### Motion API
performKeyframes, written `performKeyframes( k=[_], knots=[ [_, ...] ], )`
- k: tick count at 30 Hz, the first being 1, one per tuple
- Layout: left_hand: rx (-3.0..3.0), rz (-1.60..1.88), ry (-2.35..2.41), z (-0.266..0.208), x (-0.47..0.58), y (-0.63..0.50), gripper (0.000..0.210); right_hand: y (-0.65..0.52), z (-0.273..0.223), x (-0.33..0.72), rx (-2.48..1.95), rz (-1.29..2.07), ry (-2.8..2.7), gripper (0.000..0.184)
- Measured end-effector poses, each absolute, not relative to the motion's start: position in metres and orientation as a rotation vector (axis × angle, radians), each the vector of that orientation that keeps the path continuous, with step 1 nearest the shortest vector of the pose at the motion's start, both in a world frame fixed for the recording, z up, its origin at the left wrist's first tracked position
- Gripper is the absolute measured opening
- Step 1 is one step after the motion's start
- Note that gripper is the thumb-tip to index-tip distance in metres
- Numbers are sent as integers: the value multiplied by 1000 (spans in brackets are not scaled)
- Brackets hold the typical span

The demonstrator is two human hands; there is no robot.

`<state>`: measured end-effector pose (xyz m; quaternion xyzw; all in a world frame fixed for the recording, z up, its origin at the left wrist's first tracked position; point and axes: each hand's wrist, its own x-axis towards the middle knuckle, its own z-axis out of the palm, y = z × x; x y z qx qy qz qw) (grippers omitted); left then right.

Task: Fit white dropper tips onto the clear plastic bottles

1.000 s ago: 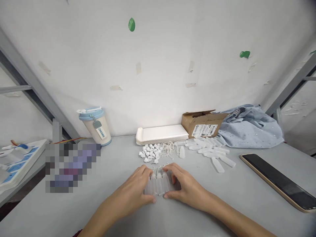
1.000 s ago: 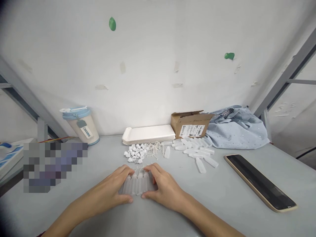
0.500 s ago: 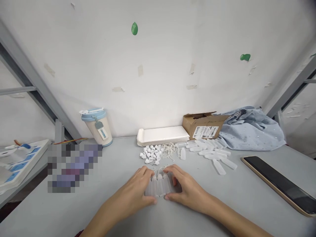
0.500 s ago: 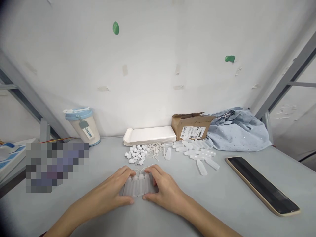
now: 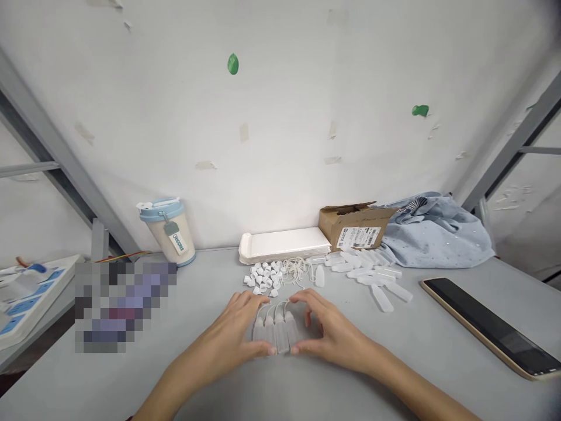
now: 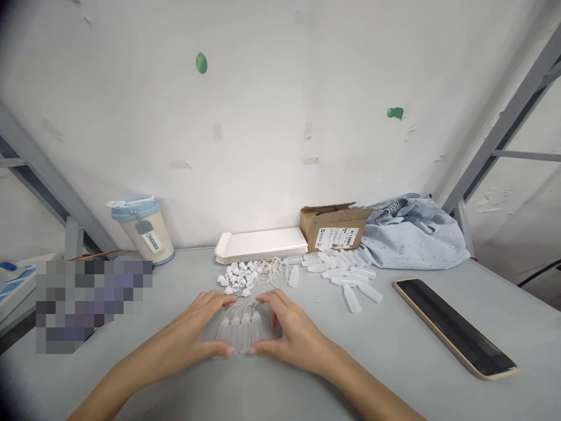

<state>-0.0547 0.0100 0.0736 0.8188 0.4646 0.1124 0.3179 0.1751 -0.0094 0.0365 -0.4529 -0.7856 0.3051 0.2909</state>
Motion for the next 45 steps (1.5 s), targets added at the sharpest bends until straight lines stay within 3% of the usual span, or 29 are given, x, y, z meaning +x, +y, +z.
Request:
performKeyframes(
  k=[6, 21, 34, 40, 45],
  knots=[
    [2219, 454, 1250, 75, -45, 24, 34, 16, 41, 211, -1470, 407, -1925, 32],
    [2651, 387, 1025, 67, 77, 91, 19, 30, 37, 233, -1634, 315, -2127, 29],
    [2421, 694, 1185, 83, -12, 49, 24, 29, 35, 225, -1602, 315, -2059, 23],
    [2054, 917, 1264, 72, -40, 31, 22, 13, 38, 208, -1340, 381, -2070, 20],
    [2040, 888, 1306, 72, -33, 13, 27, -4, 42, 193, -1183, 379, -2213, 21]
  ],
)
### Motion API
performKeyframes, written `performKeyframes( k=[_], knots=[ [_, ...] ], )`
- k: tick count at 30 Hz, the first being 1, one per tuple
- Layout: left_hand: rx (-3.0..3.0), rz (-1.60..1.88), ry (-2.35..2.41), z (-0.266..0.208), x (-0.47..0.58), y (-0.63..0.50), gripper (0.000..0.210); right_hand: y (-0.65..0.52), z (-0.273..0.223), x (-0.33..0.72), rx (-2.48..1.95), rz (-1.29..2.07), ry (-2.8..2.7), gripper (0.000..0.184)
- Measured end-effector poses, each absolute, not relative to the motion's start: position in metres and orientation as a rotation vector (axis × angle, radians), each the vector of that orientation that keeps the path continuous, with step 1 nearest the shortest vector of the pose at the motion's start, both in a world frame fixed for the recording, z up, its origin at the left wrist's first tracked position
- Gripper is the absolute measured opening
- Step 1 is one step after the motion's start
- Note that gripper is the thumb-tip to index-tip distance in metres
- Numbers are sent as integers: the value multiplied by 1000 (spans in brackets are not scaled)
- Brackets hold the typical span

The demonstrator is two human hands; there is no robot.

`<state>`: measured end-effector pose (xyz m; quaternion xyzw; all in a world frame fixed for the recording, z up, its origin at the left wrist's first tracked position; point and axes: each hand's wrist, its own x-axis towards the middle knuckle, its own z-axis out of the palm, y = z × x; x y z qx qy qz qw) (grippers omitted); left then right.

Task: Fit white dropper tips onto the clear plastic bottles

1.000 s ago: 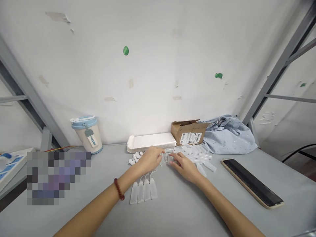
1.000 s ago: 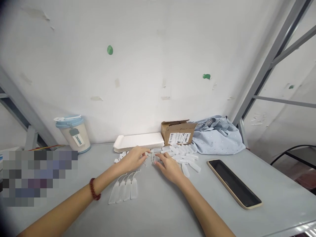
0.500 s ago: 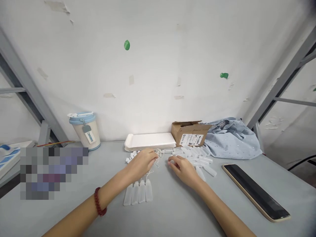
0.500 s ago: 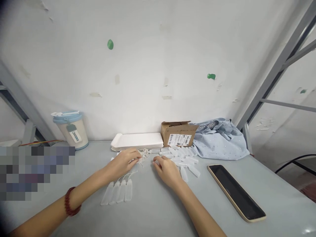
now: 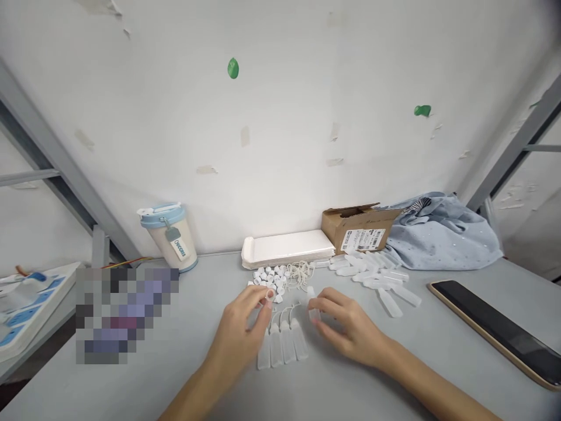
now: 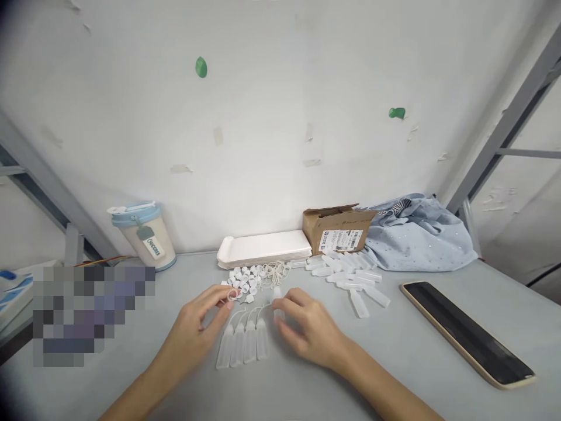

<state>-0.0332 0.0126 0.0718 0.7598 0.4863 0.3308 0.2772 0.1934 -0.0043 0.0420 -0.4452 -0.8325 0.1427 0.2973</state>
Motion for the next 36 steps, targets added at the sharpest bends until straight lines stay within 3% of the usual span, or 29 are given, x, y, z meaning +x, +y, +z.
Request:
performKeyframes(
  k=[15, 36],
  knots=[
    [2082, 1128, 1068, 59, -14, -6, 22, -35, 51, 171, -953, 480, -2281, 17],
    [1562, 980, 1070, 67, -7, -20, 34, -33, 46, 167, -921, 503, -2187, 21]
  ],
)
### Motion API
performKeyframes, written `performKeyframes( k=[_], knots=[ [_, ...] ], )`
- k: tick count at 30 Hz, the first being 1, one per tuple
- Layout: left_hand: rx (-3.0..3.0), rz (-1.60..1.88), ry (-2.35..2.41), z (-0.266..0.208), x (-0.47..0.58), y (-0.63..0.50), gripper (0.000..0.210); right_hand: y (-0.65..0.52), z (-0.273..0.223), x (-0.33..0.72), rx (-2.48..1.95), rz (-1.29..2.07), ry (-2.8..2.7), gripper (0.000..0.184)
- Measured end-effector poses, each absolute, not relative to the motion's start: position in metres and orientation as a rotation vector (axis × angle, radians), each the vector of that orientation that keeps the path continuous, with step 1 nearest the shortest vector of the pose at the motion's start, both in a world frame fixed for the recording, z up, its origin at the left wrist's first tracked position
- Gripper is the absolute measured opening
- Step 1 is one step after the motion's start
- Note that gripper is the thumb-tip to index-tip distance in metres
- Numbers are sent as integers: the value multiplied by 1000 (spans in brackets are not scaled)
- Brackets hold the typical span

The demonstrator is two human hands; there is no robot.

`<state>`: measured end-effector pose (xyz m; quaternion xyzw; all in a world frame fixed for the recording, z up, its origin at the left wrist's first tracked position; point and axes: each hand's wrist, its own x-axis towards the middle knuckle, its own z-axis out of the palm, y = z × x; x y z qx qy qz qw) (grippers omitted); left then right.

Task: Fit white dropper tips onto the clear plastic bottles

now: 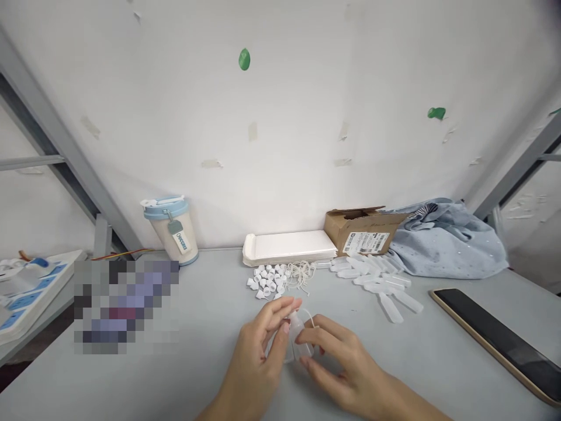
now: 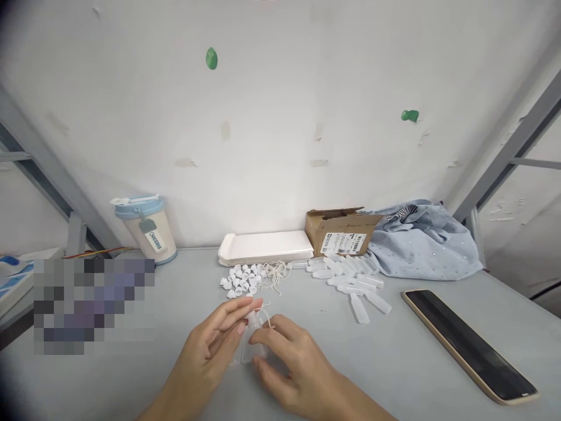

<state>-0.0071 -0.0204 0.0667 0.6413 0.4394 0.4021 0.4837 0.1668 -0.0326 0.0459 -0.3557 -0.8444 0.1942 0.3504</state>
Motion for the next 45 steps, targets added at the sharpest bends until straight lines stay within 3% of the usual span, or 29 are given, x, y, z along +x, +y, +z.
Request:
performKeyframes(
  k=[15, 25, 45],
  knots=[
    [1141, 907, 958, 71, -16, 0, 25, -24, 42, 171, -832, 432, -2124, 30],
    [1236, 916, 898, 64, -18, 4, 22, -22, 36, 168, -855, 379, -2112, 49],
    [1570, 1165, 952, 59, -5, -1, 18, -21, 39, 168, -988, 386, -1973, 30]
  ],
)
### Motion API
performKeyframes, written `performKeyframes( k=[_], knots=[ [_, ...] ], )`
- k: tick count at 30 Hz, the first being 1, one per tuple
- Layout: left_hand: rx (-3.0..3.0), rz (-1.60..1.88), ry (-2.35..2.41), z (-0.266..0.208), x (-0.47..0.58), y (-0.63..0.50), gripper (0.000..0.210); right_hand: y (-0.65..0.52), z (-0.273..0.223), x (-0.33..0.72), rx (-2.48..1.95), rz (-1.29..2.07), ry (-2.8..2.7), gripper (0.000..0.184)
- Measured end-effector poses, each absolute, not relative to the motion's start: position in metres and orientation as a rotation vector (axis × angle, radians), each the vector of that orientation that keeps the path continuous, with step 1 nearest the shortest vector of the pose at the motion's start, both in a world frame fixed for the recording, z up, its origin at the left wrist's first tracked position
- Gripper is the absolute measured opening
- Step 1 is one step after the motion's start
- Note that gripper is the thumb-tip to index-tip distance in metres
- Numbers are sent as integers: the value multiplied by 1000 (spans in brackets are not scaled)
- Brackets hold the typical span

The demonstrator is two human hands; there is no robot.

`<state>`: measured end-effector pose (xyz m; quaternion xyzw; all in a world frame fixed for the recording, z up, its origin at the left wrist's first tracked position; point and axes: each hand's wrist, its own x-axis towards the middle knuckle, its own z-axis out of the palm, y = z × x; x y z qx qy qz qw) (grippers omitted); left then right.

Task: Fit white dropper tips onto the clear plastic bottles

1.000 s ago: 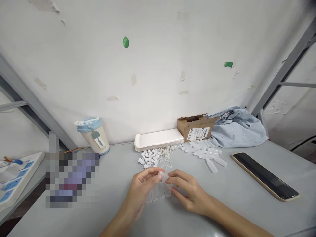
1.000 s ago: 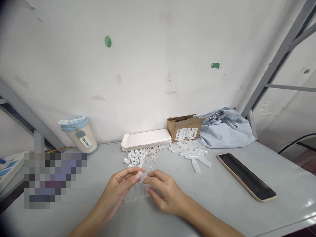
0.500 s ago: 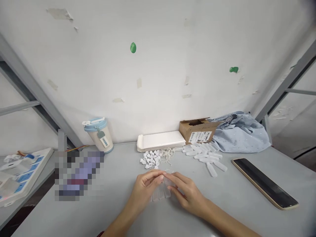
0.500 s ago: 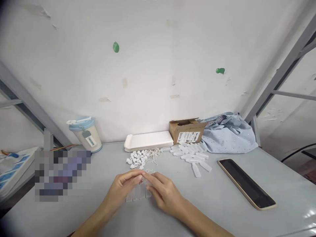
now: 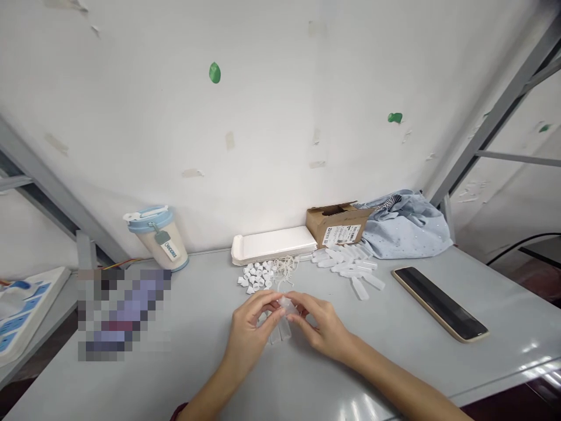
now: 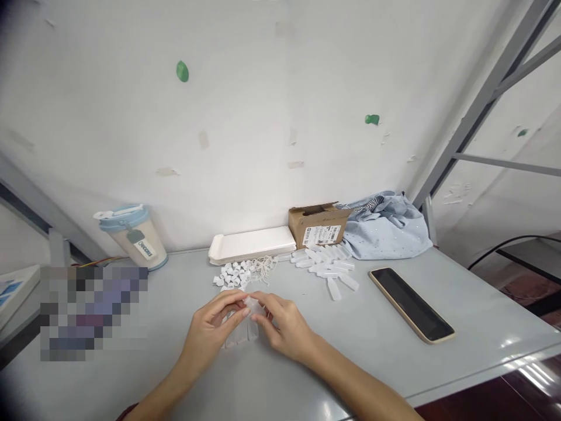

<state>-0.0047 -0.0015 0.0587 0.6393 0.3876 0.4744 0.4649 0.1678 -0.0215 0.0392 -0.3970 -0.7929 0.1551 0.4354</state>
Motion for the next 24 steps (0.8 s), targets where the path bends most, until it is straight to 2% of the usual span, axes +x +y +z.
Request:
performKeyframes(
  k=[6, 12, 16, 20, 24],
  knots=[
    [1391, 1085, 979, 71, 2, 4, 13, -20, 37, 169, -1036, 472, -1919, 26],
    [1468, 956, 977, 78, 11, 19, 21, -16, 37, 171, -1099, 741, -1783, 26],
    [1575, 988, 1038, 70, 11, 20, 23, -11, 40, 171, -1223, 923, -1693, 21],
    [1933, 1086, 1023, 62, 6, 10, 27, -9, 42, 172, -1315, 1026, -1630, 22],
    [2425, 940, 921, 60, 6, 1, 33, -9, 42, 171, -1340, 1092, -1560, 23]
  ],
)
